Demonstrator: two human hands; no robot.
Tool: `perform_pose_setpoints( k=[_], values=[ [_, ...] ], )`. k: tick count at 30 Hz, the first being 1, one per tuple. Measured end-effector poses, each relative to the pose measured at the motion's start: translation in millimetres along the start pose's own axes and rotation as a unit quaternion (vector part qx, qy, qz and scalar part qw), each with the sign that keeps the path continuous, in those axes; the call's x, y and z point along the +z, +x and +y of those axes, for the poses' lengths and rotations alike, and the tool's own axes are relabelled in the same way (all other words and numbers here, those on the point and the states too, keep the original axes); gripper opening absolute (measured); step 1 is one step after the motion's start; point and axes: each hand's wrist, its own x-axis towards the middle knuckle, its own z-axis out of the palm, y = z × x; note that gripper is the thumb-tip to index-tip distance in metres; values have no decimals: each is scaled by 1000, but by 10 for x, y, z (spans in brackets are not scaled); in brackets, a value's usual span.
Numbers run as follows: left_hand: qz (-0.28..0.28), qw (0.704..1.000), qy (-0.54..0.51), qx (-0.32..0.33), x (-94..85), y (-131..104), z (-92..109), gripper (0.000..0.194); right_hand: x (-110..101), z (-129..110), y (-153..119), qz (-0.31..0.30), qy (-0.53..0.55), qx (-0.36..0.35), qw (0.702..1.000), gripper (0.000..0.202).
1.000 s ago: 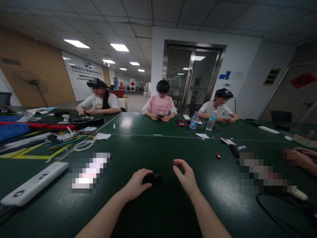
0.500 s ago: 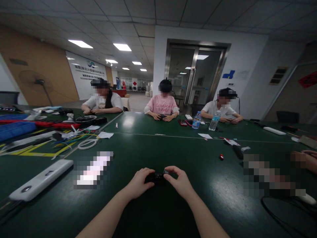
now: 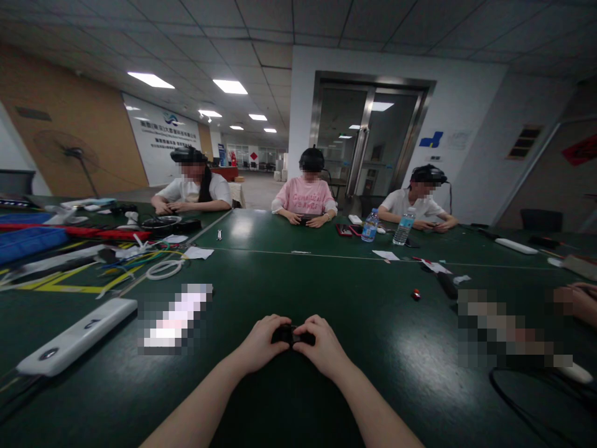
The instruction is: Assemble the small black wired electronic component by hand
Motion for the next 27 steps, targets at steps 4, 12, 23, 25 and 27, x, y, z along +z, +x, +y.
perform_pose_setpoints(
  k=[4, 12, 23, 25, 27],
  values=[
    [1, 1000, -1, -7, -8, -5, 34, 43, 7, 12, -12, 5, 9, 2, 1000, 21],
    [11, 1000, 9, 9, -7, -7, 67, 37, -69, 88, -20, 0, 52, -18, 998, 42],
    [15, 1000, -7, -5, 27, 1, -26, 46, -79, 59, -49, -4, 53, 6, 999, 34],
    [18, 1000, -8, -5, 40, 6, -47, 42, -85, 54, -49, -5, 49, -7, 999, 29],
    [18, 1000, -8, -9, 44, 9, -52, 40, -87, 54, -47, -6, 45, -12, 999, 27]
  ],
)
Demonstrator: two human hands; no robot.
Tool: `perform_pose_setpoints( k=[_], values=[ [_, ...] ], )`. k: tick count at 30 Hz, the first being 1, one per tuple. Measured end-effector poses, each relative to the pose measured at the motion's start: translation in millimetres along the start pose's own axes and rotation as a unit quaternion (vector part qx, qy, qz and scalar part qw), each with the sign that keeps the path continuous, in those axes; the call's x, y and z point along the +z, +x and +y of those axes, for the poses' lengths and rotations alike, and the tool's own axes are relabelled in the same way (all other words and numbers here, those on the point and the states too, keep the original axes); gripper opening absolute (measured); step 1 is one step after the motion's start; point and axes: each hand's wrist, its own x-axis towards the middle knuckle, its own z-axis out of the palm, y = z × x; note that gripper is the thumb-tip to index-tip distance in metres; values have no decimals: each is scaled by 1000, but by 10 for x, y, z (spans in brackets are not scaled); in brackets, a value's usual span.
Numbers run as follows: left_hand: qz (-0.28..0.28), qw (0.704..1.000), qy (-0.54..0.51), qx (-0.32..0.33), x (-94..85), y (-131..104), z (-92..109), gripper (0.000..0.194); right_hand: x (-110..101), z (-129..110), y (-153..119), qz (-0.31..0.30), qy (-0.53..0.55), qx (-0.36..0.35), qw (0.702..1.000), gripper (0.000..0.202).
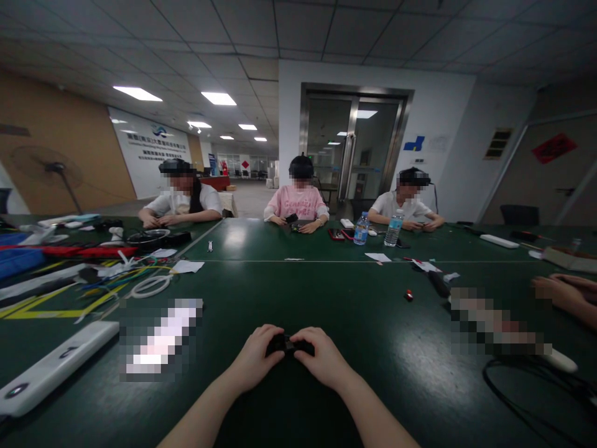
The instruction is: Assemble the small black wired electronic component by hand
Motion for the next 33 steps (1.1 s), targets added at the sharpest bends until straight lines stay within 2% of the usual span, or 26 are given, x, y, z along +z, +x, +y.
perform_pose_setpoints(
  k=[5, 12, 17, 22, 33],
  values=[
    [-6, 1000, -13, -9, -23, 6, 23, 44, 8, 15, 8, -2, 3, 12, 1000, 26],
    [2, 1000, -15, -4, -21, 17, 10, 39, 39, 27, 27, 21, -6, -33, 999, 28],
    [0, 1000, -17, -8, -26, 10, 4, 39, 33, 14, 25, 21, 1, 5, 1000, 24],
    [1, 1000, -16, -7, -26, 15, 2, 38, 11, 9, 24, 16, -6, 3, 1000, 19],
    [-9, 999, -24, -27, -48, -3, 39, 39, -12, -24, -4, 9, 10, 19, 1000, 29]
  ],
)
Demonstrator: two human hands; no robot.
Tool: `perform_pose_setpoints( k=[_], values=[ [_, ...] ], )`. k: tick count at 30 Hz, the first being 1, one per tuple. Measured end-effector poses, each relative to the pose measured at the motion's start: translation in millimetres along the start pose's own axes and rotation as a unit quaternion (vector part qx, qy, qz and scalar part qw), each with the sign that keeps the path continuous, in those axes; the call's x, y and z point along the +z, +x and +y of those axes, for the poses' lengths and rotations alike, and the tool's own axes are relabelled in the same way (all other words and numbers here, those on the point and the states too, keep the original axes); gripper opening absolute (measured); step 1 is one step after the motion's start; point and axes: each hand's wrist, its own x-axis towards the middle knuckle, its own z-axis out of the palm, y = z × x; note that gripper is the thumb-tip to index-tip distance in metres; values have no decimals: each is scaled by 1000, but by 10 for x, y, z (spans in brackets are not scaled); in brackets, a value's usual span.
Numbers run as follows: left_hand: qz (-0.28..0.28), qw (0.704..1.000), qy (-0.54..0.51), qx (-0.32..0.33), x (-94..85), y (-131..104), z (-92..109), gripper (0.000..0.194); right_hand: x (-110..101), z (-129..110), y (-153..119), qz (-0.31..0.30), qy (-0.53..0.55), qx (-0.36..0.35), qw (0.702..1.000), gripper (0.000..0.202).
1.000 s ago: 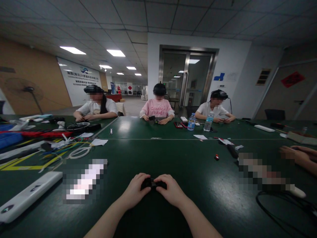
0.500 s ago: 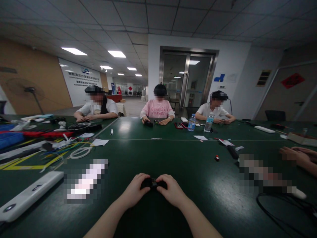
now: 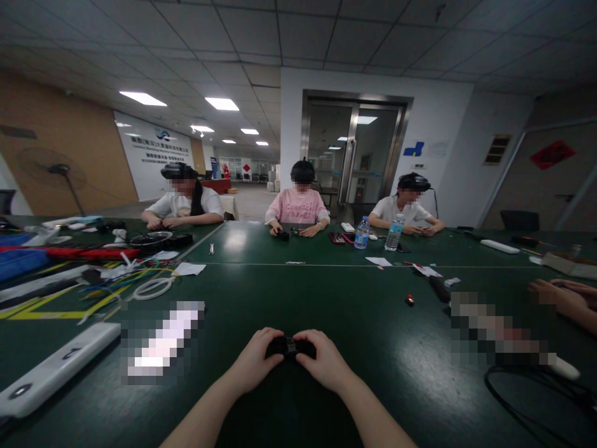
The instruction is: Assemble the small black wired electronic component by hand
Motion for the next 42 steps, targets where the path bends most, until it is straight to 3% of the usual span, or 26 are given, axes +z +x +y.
perform_pose_setpoints(
  k=[9, 19, 30, 38, 42],
  values=[
    [16, 999, 12, 31, 40, 6, 10, 36, 72, 0, 39, 17, -40, -17, 999, 27],
    [1, 1000, 14, 21, 2, -18, 99, 40, 73, 9, 35, 4, -41, -15, 999, 22],
    [-6, 1000, 5, 26, 7, -9, 42, 42, 62, 0, 14, 3, -22, -13, 1000, 19],
    [-9, 999, 12, 31, 9, -3, 61, 42, 82, 76, 61, 40, 18, -52, 998, 18],
    [-4, 999, 15, 33, 8, -4, 53, 41, 75, 131, 84, 61, 28, -30, 997, 19]
  ],
)
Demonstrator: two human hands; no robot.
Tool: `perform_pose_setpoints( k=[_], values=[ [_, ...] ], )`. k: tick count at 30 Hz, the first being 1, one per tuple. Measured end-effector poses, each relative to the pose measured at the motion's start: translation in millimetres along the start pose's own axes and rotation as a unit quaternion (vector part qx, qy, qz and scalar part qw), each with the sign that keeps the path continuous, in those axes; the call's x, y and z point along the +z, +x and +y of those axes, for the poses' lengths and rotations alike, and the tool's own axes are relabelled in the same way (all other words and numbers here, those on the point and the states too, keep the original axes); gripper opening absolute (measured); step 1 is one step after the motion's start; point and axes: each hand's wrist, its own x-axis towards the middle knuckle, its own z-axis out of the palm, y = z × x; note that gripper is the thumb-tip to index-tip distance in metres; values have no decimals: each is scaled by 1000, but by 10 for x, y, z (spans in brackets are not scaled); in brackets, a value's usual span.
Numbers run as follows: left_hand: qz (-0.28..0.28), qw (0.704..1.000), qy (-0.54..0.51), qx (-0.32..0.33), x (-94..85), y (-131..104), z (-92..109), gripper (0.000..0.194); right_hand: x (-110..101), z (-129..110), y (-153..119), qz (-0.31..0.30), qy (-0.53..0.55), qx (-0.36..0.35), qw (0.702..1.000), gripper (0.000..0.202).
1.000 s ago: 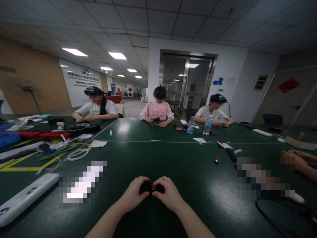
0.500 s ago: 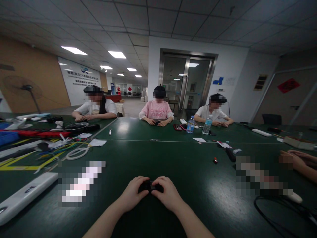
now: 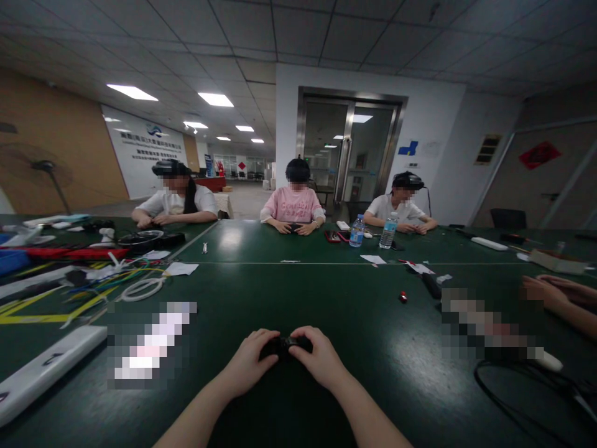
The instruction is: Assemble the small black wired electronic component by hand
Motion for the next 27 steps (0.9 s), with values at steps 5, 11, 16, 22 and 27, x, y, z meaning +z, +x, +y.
perform_pose_setpoints(
  k=[5, 11, 16, 22, 27],
  values=[
    [-6, 1000, -2, -3, -10, -10, -4, 41, -49, 38, 4, 4, 14, 17, 1000, 18],
    [-12, 1000, -2, -18, -21, -10, -1, 42, -184, -39, -30, 25, 36, 25, 999, 19],
    [-12, 1000, -12, -14, -14, -13, -18, 43, -274, -48, -39, 41, 39, 15, 998, 19],
    [-13, 1000, -19, -18, -21, -23, -26, 43, -354, -11, -27, 78, 71, 0, 994, 19],
    [-16, 1000, -14, -14, -27, -19, -15, 43, -417, 57, 3, 107, 110, -20, 988, 19]
  ],
)
